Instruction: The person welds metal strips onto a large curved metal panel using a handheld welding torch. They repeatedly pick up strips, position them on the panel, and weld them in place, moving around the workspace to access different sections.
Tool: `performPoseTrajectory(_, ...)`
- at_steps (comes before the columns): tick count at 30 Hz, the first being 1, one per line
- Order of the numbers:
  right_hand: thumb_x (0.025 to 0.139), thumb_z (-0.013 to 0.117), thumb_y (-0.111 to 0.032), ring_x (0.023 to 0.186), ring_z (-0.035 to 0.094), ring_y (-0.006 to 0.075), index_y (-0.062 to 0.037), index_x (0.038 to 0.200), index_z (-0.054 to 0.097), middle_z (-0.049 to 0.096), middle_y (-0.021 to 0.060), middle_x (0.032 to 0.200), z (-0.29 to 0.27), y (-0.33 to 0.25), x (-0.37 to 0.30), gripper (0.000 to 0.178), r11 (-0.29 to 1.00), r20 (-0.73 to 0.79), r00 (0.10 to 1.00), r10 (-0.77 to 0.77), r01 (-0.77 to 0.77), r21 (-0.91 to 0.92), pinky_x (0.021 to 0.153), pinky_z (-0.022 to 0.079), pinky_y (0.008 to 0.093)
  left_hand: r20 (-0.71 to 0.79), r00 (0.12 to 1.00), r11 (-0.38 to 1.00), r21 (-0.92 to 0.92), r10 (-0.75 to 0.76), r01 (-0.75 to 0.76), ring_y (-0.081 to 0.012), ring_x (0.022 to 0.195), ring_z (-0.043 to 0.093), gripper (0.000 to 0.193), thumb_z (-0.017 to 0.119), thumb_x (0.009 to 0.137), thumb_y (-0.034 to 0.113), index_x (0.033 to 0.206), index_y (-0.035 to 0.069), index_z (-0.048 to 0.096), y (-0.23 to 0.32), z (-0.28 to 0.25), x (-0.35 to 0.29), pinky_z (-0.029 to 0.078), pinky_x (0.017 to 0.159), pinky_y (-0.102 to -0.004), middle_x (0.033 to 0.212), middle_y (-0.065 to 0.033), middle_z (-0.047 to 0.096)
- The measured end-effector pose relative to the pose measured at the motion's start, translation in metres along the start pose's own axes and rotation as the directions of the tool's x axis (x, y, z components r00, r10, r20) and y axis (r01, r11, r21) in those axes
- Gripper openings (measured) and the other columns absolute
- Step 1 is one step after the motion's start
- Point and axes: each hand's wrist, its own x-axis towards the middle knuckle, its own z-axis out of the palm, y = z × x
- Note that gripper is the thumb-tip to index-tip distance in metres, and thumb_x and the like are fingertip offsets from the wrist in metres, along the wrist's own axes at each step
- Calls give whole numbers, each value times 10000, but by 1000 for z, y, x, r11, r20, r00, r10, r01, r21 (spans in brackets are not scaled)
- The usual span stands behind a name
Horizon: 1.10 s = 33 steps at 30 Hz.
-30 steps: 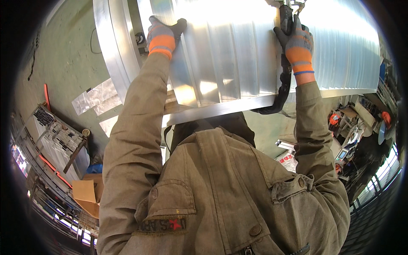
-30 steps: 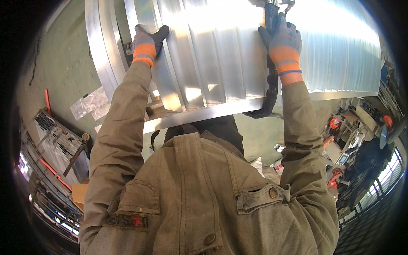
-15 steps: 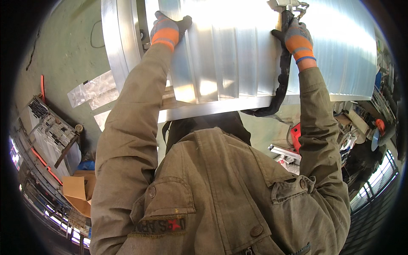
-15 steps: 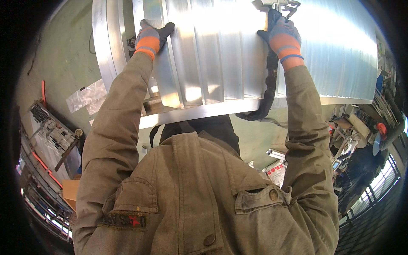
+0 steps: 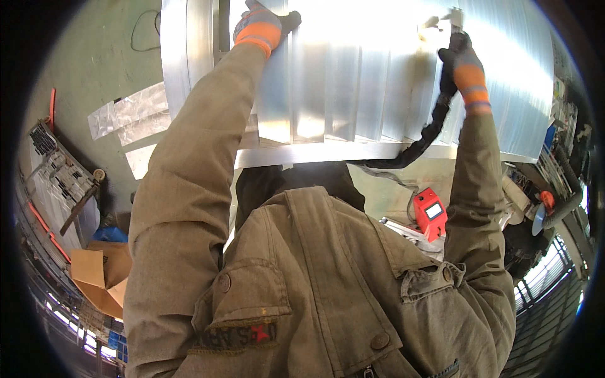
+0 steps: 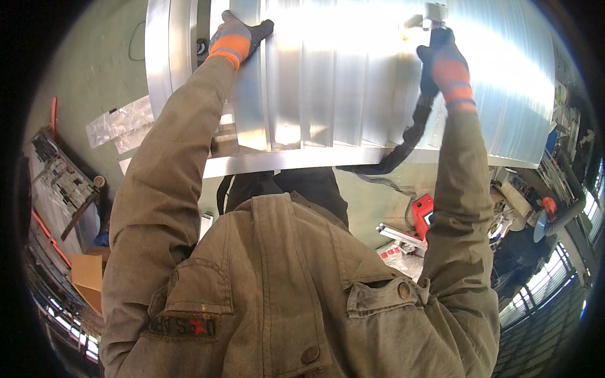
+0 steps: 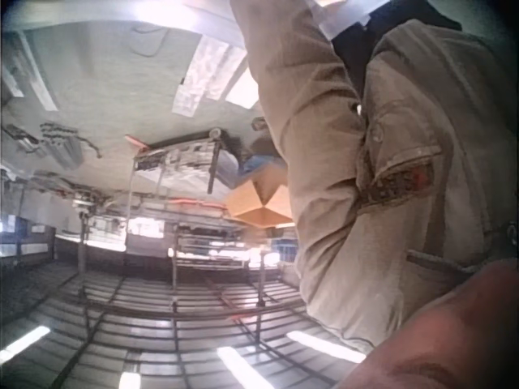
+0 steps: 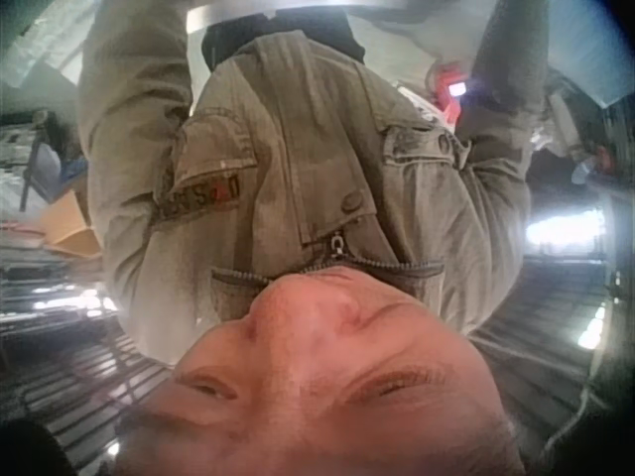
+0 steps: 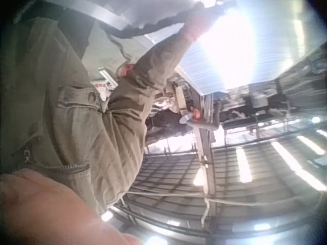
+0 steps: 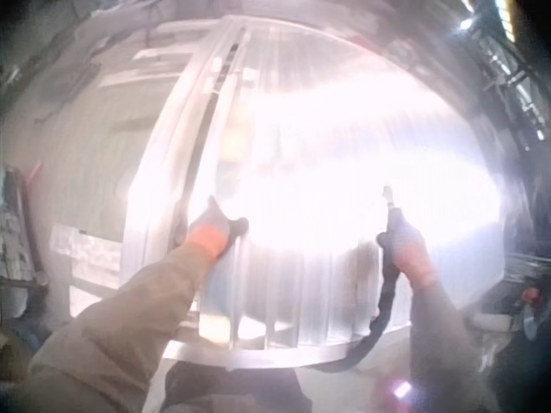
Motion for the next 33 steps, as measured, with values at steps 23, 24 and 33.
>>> performPoseTrajectory(23,1012,788,-155,903,731,168,6,1302,736,780,98,1010,-131,-232,-147,336,636,478,434,-763,636,437,771,589,331,257,690,531,479,677,-699,-601,1506,389,608,485,1091,490,1521,85,629,-33,37,29,308,1292,-527,1608,-514,321)
performPoseTrajectory(24,1010,796,-174,909,746,188,-3,1300,739,791,112,1036,-122,-238,-149,341,699,575,408,-709,513,498,777,595,342,113,705,587,471,700,-659,-604,1494,401,624,487,1090,492,1515,58,627,-34,44,30,314,1287,-532,1592,-522,336)
performPoseTrajectory(33,1020,747,-399,704,740,317,-149,1256,782,794,130,866,-44,-264,-136,346,676,696,276,-663,619,399,670,581,408,-107,729,690,439,676,-575,-575,1440,481,864,535,1074,518,1510,-222,446,-31,64,38,357,1257,-533,1539,-542,387)
